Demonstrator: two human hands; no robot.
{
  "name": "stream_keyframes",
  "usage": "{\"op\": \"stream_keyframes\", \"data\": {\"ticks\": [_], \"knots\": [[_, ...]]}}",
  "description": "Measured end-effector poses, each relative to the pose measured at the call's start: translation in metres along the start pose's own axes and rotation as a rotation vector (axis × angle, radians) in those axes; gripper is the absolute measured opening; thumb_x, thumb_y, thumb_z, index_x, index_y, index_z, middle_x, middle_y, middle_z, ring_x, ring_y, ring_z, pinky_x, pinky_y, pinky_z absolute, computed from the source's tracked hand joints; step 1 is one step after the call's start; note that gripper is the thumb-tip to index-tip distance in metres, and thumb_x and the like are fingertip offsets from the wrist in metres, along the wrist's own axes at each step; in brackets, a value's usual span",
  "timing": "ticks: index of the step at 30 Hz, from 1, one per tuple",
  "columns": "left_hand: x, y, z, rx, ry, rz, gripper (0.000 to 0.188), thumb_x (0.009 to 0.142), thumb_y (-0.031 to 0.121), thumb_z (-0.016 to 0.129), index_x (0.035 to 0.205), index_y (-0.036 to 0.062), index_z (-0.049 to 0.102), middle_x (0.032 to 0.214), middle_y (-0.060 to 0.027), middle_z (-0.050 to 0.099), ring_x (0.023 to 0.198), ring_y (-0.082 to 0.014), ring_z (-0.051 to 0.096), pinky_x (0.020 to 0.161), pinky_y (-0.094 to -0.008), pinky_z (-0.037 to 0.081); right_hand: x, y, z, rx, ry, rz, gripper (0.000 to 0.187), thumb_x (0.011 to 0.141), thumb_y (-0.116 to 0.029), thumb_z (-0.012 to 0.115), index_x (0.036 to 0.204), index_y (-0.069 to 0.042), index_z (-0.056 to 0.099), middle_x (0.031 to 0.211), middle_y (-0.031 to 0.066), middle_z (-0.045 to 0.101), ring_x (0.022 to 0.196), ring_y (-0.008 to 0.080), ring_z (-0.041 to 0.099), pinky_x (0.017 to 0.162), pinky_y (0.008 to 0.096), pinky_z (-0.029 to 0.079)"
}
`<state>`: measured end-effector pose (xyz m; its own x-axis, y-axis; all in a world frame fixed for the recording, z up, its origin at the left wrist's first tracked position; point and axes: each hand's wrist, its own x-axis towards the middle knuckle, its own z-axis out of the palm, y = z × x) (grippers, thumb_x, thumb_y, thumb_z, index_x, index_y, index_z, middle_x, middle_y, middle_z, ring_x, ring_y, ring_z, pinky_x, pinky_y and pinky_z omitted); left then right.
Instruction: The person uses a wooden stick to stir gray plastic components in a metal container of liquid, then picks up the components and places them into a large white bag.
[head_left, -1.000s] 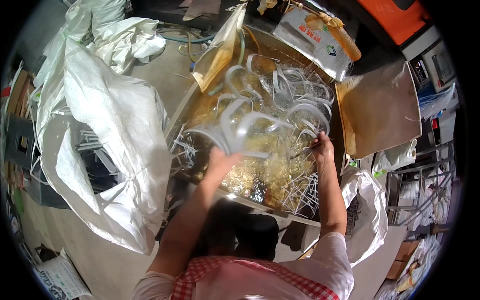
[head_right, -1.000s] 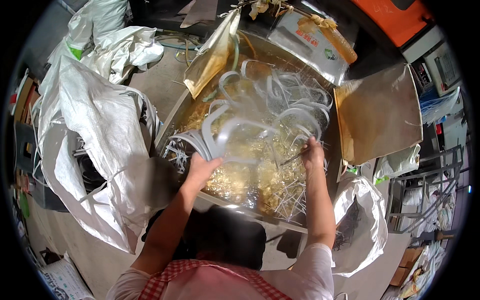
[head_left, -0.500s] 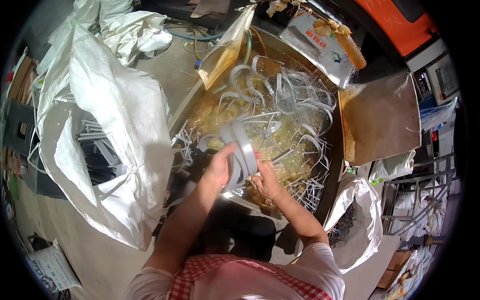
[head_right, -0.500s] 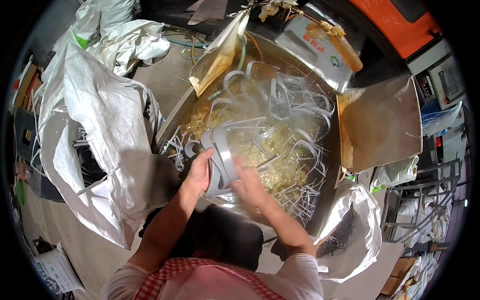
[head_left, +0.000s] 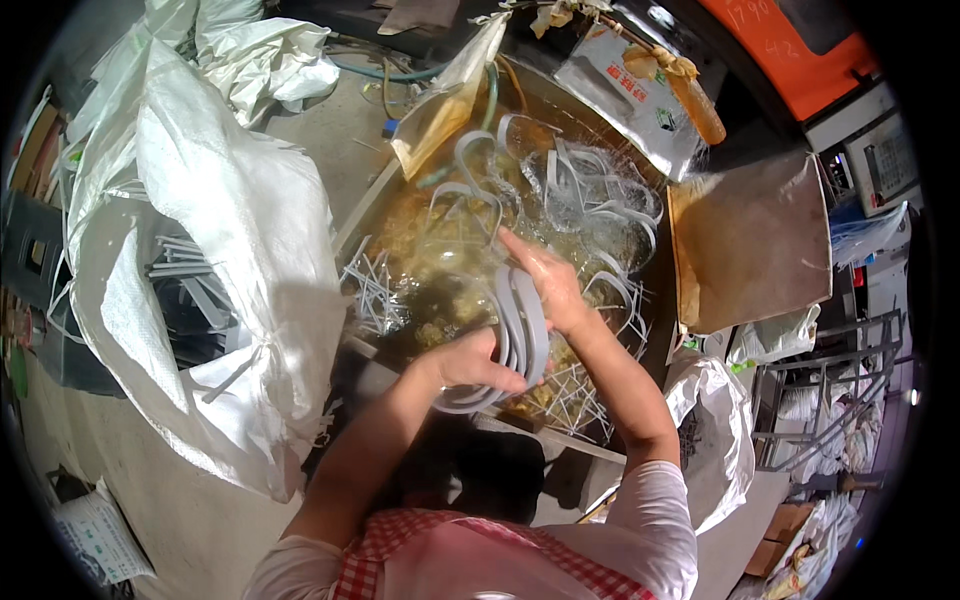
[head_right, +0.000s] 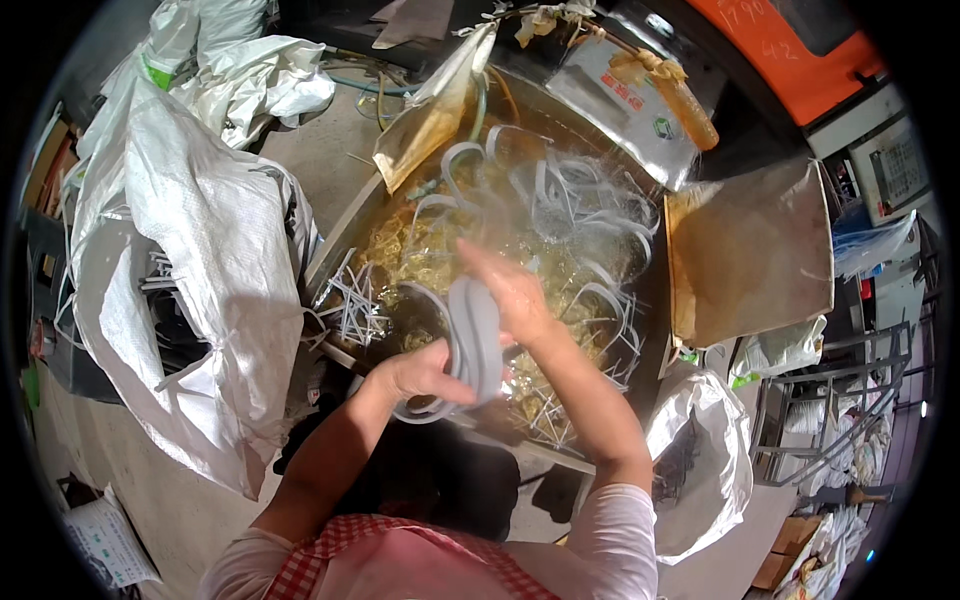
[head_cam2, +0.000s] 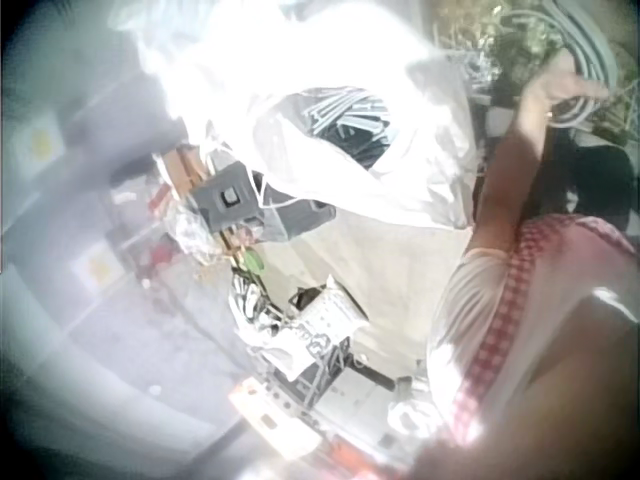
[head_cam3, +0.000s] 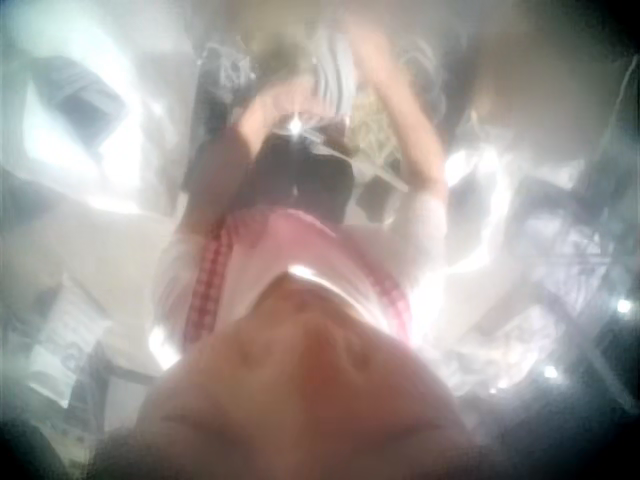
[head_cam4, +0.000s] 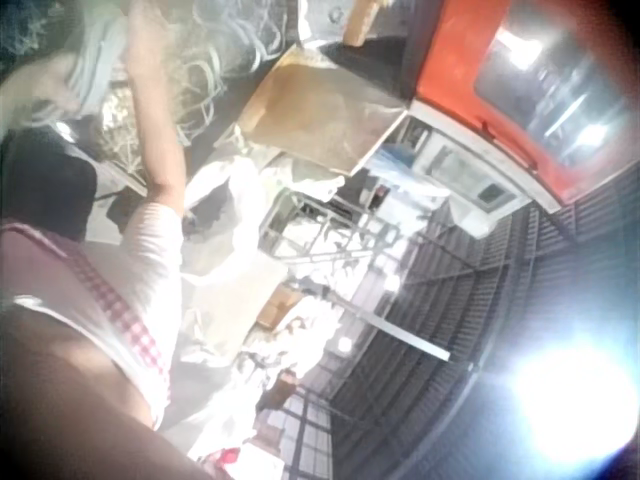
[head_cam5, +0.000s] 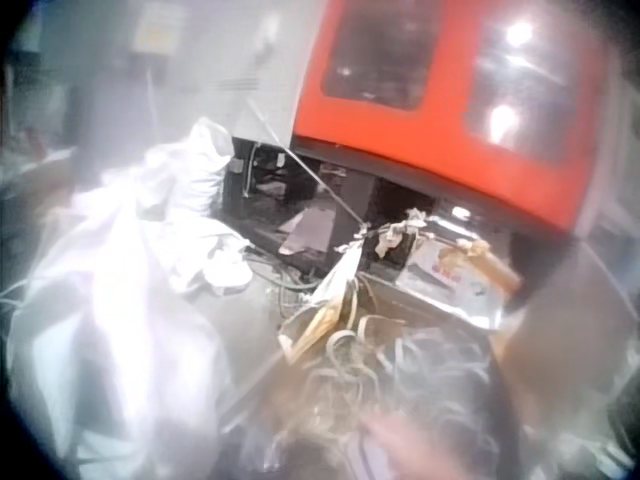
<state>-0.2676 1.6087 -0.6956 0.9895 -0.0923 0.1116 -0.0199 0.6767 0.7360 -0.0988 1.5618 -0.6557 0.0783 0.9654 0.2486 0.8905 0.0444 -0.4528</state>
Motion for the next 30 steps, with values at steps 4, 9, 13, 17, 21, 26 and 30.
{"op": "stream_keyframes", "data": {"ticks": [4, 9, 13, 17, 21, 26, 30], "knots": [[-0.007, 0.002, -0.008, 0.016, -0.088, -0.015, 0.077, 0.070, -0.001, 0.062, 0.134, 0.0008, 0.019, 0.134, -0.0132, 0.032, 0.113, -0.0227, 0.044, 0.096, -0.0360, 0.035, 0.006, -0.005, 0.000, 0.032, -0.291, 0.437, 0.051, 0.072, -0.016, 0.057, 0.121, -0.011, 0.046, 0.104, 0.0166, 0.058, 0.107, 0.0271, 0.050, 0.092, 0.0410, 0.036], [-0.009, 0.005, -0.008, -0.029, -0.253, -0.169, 0.075, 0.071, 0.000, 0.062, 0.133, 0.0011, 0.020, 0.134, -0.0117, 0.033, 0.111, -0.0220, 0.047, 0.095, -0.0346, 0.035, 0.003, 0.013, 0.004, 0.058, -0.184, -0.100, 0.055, 0.069, -0.020, 0.061, 0.121, -0.011, 0.047, 0.112, 0.0161, 0.055, 0.108, 0.0284, 0.050, 0.091, 0.0374, 0.039], [-0.016, 0.014, 0.003, -0.200, -0.263, -0.132, 0.071, 0.070, 0.002, 0.064, 0.130, -0.0012, 0.027, 0.125, -0.0138, 0.043, 0.108, -0.0220, 0.049, 0.091, -0.0339, 0.038, -0.004, 0.006, 0.003, 0.338, -0.453, 0.126, 0.055, 0.067, -0.023, 0.064, 0.118, -0.007, 0.050, 0.118, 0.0135, 0.052, 0.106, 0.0251, 0.052, 0.093, 0.0346, 0.037], [-0.012, 0.012, 0.002, -0.107, -0.269, -0.084, 0.051, 0.070, 0.011, 0.068, 0.114, -0.0025, 0.045, 0.100, -0.0080, 0.057, 0.090, -0.0145, 0.054, 0.079, -0.0268, 0.043, -0.008, 0.003, 0.004, 0.606, -0.421, 0.092, 0.049, 0.070, -0.020, 0.063, 0.117, -0.013, 0.050, 0.112, 0.0105, 0.056, 0.103, 0.0253, 0.053, 0.090, 0.0343, 0.040], [-0.009, 0.012, 0.004, -0.086, -0.295, -0.106, 0.058, 0.068, 0.007, 0.067, 0.119, -0.0041, 0.040, 0.108, -0.0132, 0.055, 0.099, -0.0191, 0.053, 0.086, -0.0303, 0.041, -0.002, 0.013, 0.014, 0.524, -0.440, -0.008, 0.044, 0.070, -0.019, 0.062, 0.112, -0.009, 0.053, 0.114, 0.0093, 0.052, 0.106, 0.0256, 0.048, 0.093, 0.0371, 0.035], [-0.010, 0.013, 0.001, -0.241, -0.270, -0.134, 0.064, 0.066, 0.003, 0.067, 0.122, -0.0054, 0.037, 0.110, -0.0164, 0.054, 0.103, -0.0217, 0.052, 0.089, -0.0329, 0.041, -0.009, 0.010, 0.019, 0.648, -0.447, 0.099, 0.051, 0.069, -0.026, 0.065, 0.115, -0.009, 0.051, 0.116, 0.0121, 0.050, 0.106, 0.0273, 0.049, 0.095, 0.0363, 0.034], [-0.020, 0.016, -0.006, -0.168, -0.024, -0.019, 0.053, 0.072, 0.014, 0.065, 0.117, -0.0041, 0.045, 0.104, -0.0137, 0.057, 0.095, -0.0209, 0.056, 0.083, -0.0308, 0.043, -0.029, 0.021, 0.040, 0.752, -0.320, 0.381, 0.059, 0.065, -0.025, 0.070, 0.115, -0.003, 0.049, 0.115, 0.0135, 0.050, 0.102, 0.0247, 0.052, 0.093, 0.0344, 0.039]]}}
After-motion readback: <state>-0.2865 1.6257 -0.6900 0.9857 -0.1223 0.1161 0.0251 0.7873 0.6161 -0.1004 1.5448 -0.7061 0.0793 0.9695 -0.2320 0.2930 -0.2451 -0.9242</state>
